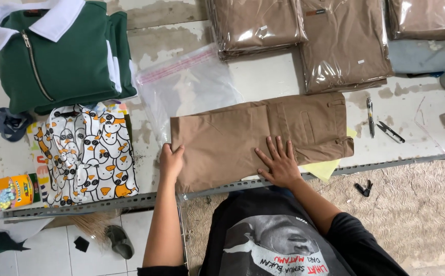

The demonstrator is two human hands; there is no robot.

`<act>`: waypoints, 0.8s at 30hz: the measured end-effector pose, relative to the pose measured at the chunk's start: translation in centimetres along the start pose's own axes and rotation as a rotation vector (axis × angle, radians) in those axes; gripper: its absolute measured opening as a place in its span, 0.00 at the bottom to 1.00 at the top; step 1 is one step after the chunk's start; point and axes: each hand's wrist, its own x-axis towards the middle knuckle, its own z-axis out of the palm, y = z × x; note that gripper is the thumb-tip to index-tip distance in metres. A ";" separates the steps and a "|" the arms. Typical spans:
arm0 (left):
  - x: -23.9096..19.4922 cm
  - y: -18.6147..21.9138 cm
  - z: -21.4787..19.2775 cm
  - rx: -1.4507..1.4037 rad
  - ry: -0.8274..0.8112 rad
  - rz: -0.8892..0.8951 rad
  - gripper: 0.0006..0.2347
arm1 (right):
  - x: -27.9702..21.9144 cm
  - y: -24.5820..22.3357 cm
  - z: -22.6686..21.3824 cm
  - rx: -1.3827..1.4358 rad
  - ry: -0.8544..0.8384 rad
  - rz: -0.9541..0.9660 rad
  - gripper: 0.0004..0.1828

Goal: A person folds a pair of brown trousers, writes on a label, and packages them into a plastic bag.

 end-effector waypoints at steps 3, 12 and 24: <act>-4.2 5.0 -3.6 -0.344 -0.075 -0.038 0.22 | 0.0 0.0 -0.1 0.021 -0.032 0.016 0.43; -16.2 21.2 -2.5 -0.800 -0.482 0.126 0.34 | 0.9 -4.8 -15.2 1.556 0.095 -0.004 0.72; -18.2 15.5 15.8 0.171 0.012 1.251 0.49 | -1.9 13.0 -16.1 1.756 0.178 0.886 0.32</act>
